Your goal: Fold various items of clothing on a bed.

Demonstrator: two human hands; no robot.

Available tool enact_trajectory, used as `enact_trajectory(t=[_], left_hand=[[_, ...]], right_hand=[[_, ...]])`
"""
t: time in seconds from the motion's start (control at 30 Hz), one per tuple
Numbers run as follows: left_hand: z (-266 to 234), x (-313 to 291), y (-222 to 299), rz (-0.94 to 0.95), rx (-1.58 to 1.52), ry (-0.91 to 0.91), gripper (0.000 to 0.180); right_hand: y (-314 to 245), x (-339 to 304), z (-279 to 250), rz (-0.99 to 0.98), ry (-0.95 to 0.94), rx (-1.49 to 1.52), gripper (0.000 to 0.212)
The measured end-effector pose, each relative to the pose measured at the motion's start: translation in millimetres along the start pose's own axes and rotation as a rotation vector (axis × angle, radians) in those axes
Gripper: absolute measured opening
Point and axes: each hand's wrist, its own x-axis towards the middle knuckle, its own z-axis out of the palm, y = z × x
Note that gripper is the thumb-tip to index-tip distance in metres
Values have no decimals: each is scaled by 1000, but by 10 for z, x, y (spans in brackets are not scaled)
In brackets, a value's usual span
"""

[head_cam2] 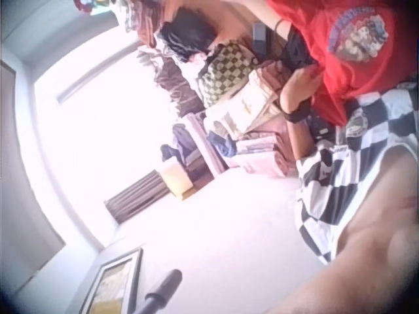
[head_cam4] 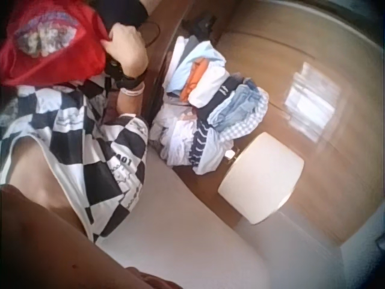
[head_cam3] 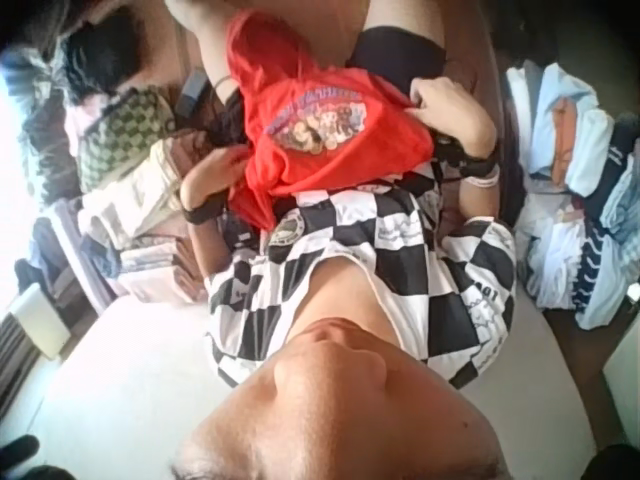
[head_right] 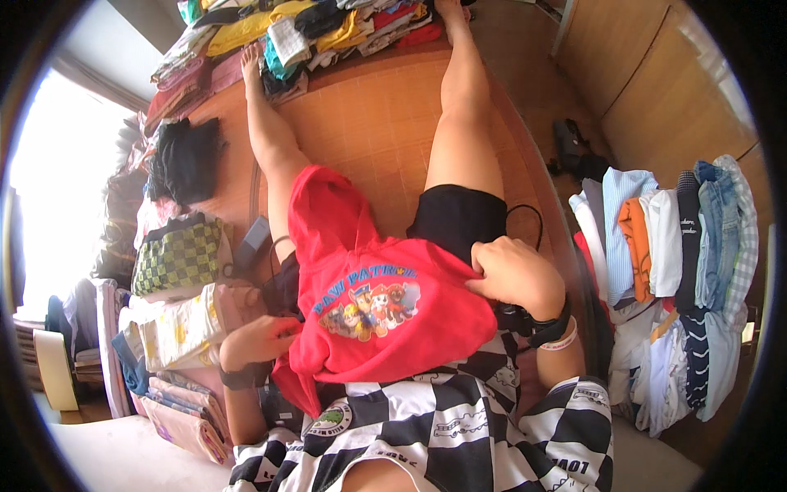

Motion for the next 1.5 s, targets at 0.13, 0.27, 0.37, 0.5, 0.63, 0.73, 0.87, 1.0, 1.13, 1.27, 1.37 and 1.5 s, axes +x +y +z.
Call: enact_trajectory(t=[0.13,0.27,0.37,0.5,0.63,0.73,0.87,1.0,1.13,1.27,1.37,1.5], left_hand=[[-116,16,8,-4,-242,-130,29],[-344,-93,82,60,-134,135,23],[-477,-176,336,-110,-194,338,24],[-493,-129,238,77,-573,757,18],[-469,-64,195,19,-445,874,22],[-443,-157,-86,-211,-250,458,31],[-361,-167,-343,-111,-57,359,34],[-254,-323,-518,-216,-338,332,46],[-116,-324,-777,-99,-349,203,56],[-14,-212,-840,-184,-378,198,47],[19,-127,-842,-231,-404,185,41],[-73,-228,-789,-47,-96,342,25]], right_hand=[[157,62,7,-133,54,55,20],[171,0,-171,-182,281,98,16],[106,-6,-326,-197,368,228,15],[-14,-80,-505,-62,427,274,14],[115,-48,-513,-231,690,277,16],[357,-23,-444,-45,528,208,18],[684,-66,-308,40,432,178,29],[729,16,-354,505,114,194,42],[1040,131,-94,351,70,144,51],[1073,324,104,308,65,14,75],[1227,379,201,289,101,-119,58],[1037,248,-73,362,15,45,36]])
